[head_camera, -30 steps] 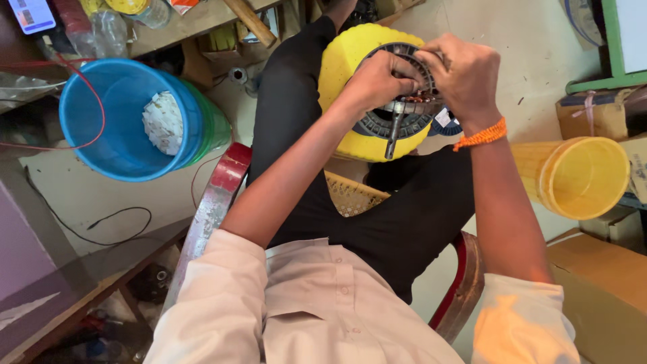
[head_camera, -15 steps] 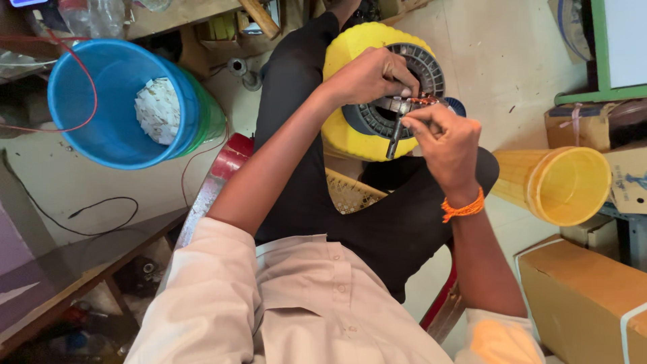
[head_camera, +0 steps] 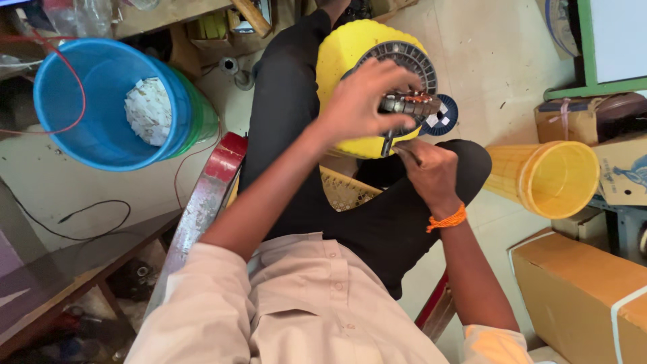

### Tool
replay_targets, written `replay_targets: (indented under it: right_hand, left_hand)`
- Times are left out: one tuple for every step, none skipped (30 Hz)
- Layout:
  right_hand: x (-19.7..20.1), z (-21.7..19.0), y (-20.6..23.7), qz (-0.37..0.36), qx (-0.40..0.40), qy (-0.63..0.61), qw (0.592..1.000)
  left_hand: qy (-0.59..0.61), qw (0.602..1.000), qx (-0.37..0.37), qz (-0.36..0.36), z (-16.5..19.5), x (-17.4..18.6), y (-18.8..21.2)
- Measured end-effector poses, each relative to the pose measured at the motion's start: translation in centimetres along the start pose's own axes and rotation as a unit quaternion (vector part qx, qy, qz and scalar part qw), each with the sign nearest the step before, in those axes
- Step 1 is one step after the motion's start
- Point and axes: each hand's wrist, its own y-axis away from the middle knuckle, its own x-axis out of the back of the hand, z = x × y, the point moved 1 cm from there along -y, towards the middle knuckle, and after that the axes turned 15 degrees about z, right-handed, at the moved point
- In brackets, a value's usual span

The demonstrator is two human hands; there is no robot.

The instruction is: The person winds copper wire around the slots of a motor stator core by hand. They hold the stator in their left hand and feed the wire with their right hand, rotating the stator as needed to continue the winding process.

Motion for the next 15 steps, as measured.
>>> replay_targets:
  right_hand:
    - [0.4, 0.2, 0.1, 0.004, -0.005, -0.006, 1.0]
    - [1.0, 0.3, 0.1, 0.016, -0.012, -0.013, 1.0]
    - [1.7, 0.5, -0.1, 0.027, -0.017, -0.019, 0.999]
    - [2.4, 0.6, -0.3, 0.037, -0.023, -0.025, 0.999]
    - [3.1, 0.6, -0.5, 0.048, -0.049, -0.004, 0.998]
    - [3.6, 0.6, -0.7, 0.058, -0.076, 0.017, 0.995]
    - [4.2, 0.6, -0.9, 0.067, -0.103, 0.039, 0.992]
    - [4.6, 0.3, -1.1, 0.073, -0.083, 0.032, 0.993]
    - [4.9, 0.1, -1.5, 0.08, -0.062, 0.025, 0.995]
    - [5.0, -0.1, -2.0, 0.086, -0.041, 0.017, 0.995]
    - [5.1, -0.3, -2.5, 0.09, -0.02, 0.004, 0.996]
    - [5.0, -0.6, -3.1, 0.092, 0.001, -0.009, 0.996]
    - [4.9, -0.8, -3.8, 0.094, 0.024, -0.025, 0.995]
    - [4.7, -1.0, -4.5, 0.091, 0.016, -0.027, 0.995]
    - [4.5, -1.1, -5.2, 0.086, 0.009, -0.03, 0.996]
  left_hand:
    - [-0.029, 1.0, 0.002, 0.01, 0.8, -0.2, 0.6]
    - [-0.057, 0.998, 0.004, 0.021, 1.4, -0.7, 1.0]
    - [-0.085, 0.996, 0.006, 0.033, 1.8, -1.1, 1.3]
    - [-0.091, 0.995, -0.016, 0.048, 1.8, -1.1, 1.6]
    - [-0.096, 0.993, -0.038, 0.063, 1.7, -1.2, 1.8]
    - [-0.102, 0.99, -0.059, 0.078, 1.6, -1.4, 2.1]
    - [-0.104, 0.989, -0.066, 0.083, 1.4, -1.5, 2.3]
    - [-0.107, 0.988, -0.074, 0.087, 1.1, -1.7, 2.5]
    - [-0.109, 0.986, -0.084, 0.09, 1.0, -1.8, 2.6]
    - [-0.111, 0.986, -0.085, 0.09, 0.9, -1.9, 2.8]
    - [-0.113, 0.986, -0.087, 0.091, 0.9, -2.0, 3.0]
    - [-0.116, 0.985, -0.089, 0.093, 0.9, -2.0, 3.1]
    - [-0.117, 0.985, -0.092, 0.091, 1.0, -2.0, 3.2]
    - [-0.118, 0.984, -0.094, 0.09, 1.1, -2.0, 3.3]
    - [-0.12, 0.984, -0.096, 0.091, 1.1, -2.0, 3.3]
